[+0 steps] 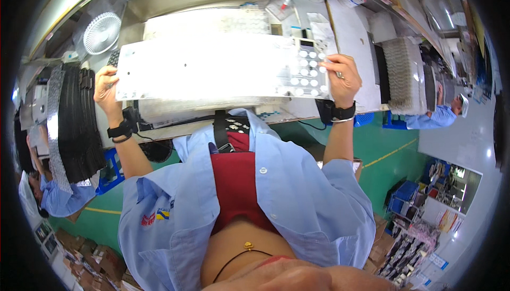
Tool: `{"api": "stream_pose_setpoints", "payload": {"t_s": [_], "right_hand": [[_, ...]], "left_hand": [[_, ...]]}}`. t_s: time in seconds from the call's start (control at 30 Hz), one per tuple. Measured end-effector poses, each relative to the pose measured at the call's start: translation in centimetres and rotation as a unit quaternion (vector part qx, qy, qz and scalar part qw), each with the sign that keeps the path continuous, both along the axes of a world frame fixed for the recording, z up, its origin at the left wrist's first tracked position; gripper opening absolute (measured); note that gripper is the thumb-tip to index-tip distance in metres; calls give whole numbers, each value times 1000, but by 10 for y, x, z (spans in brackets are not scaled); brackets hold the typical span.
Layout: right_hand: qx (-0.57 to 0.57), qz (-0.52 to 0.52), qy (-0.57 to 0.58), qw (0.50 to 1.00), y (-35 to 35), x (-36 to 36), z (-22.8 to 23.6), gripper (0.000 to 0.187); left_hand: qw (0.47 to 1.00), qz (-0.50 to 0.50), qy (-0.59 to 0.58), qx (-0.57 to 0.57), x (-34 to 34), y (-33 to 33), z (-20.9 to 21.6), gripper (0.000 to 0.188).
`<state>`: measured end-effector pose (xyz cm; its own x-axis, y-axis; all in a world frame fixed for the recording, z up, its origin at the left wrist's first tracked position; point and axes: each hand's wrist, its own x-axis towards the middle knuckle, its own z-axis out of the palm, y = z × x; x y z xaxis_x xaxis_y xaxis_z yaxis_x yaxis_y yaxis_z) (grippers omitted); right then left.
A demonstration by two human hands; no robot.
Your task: Inspecting and aligning thin film sheets with circular patterns on a light table.
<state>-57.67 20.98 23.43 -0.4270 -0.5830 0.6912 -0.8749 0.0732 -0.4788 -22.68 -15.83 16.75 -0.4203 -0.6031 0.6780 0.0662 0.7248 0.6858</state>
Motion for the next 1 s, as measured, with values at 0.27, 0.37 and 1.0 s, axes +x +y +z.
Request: {"api": "stream_pose_setpoints", "payload": {"t_s": [0.27, 0.37, 1.0], "right_hand": [[14, 43, 45, 998, -9, 7, 10, 19], [20, 41, 54, 997, -11, 8, 9, 19], [2, 56, 57, 997, -15, 11, -3, 17]], "left_hand": [[999, 0, -5, 53, 11, -5, -18, 12], [999, 2, 6, 53, 11, -4, -15, 13], [996, 2, 40, 81, 17, -13, -29, 15]]}}
